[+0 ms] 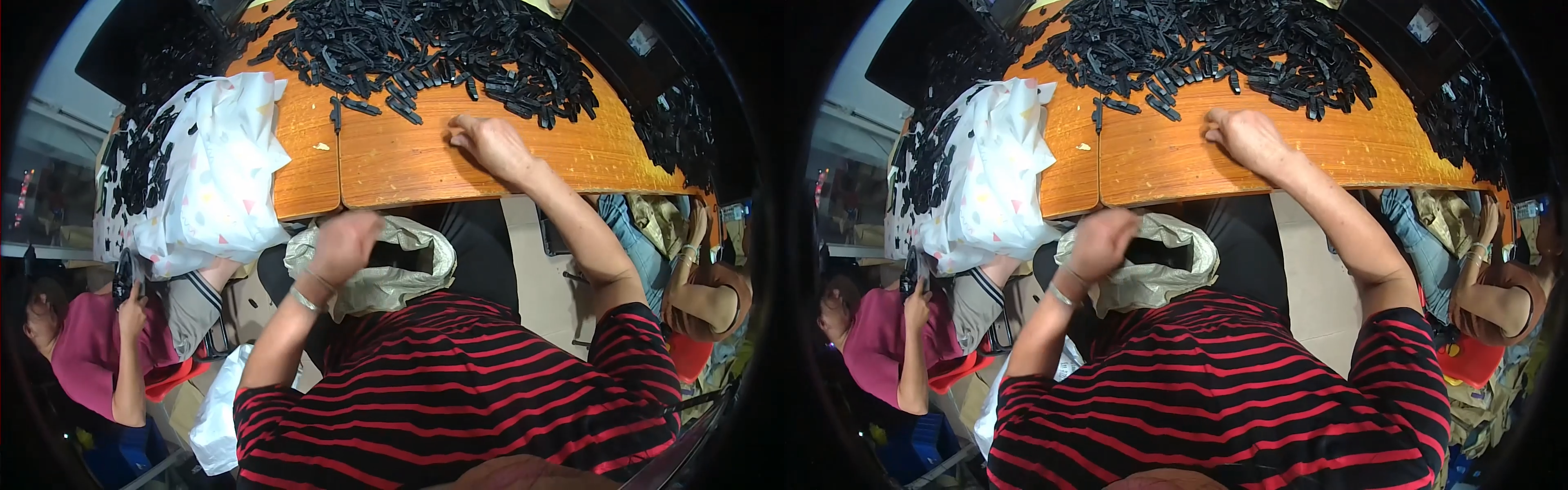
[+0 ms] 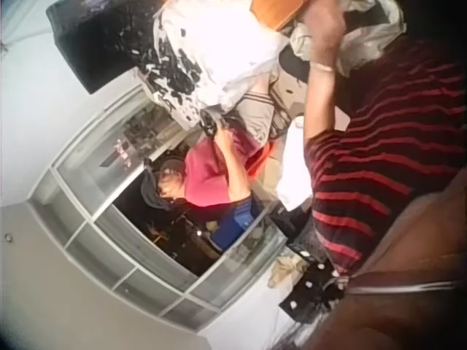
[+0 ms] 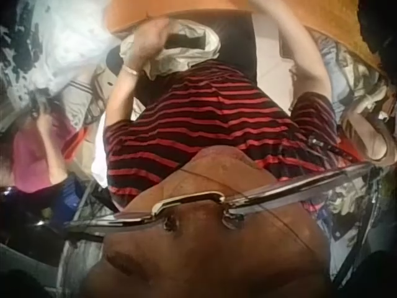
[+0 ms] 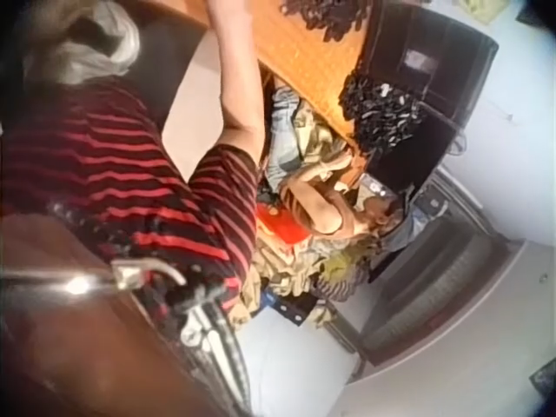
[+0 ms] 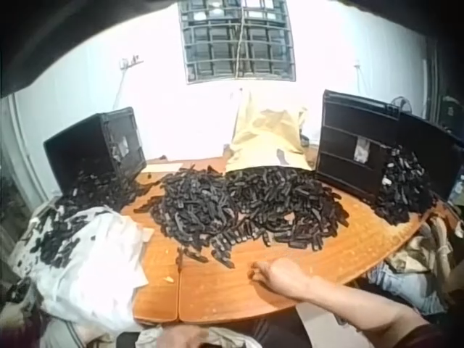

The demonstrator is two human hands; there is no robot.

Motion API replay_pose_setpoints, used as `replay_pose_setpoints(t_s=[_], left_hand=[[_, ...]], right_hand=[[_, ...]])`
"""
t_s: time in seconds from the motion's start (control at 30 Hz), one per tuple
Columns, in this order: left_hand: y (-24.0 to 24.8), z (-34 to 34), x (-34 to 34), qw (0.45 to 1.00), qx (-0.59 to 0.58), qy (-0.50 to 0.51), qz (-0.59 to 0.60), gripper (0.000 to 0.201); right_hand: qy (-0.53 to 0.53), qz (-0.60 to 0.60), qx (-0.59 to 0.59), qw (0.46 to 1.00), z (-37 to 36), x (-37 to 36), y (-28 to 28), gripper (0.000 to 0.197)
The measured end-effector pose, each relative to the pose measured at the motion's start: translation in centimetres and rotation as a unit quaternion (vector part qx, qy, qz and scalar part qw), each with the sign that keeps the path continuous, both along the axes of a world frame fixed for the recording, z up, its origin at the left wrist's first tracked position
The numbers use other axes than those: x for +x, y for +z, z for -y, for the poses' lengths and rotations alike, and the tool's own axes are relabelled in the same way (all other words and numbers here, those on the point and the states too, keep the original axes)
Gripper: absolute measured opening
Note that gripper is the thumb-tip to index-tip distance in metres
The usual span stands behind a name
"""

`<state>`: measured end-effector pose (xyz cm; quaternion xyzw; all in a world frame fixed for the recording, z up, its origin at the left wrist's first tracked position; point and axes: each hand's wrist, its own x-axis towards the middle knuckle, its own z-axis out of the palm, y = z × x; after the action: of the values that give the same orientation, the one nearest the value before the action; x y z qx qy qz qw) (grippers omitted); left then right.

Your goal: The person is manually inspecting and sorting small black plastic components at a workbench.

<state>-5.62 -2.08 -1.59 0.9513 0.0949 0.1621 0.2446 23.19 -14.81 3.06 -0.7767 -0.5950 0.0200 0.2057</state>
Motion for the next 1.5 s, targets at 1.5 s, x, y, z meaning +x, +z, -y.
replay_pose_setpoints(t_s=[1.5], left_hand=[[5.1, -0.7, 5.4, 0.75, -0.589, 0.1, 0.283, 0.023]], right_hand=[[-0.002, -0.262, 0.246, 0.933, -3.4, -11.3, 1.9, 0.022]])
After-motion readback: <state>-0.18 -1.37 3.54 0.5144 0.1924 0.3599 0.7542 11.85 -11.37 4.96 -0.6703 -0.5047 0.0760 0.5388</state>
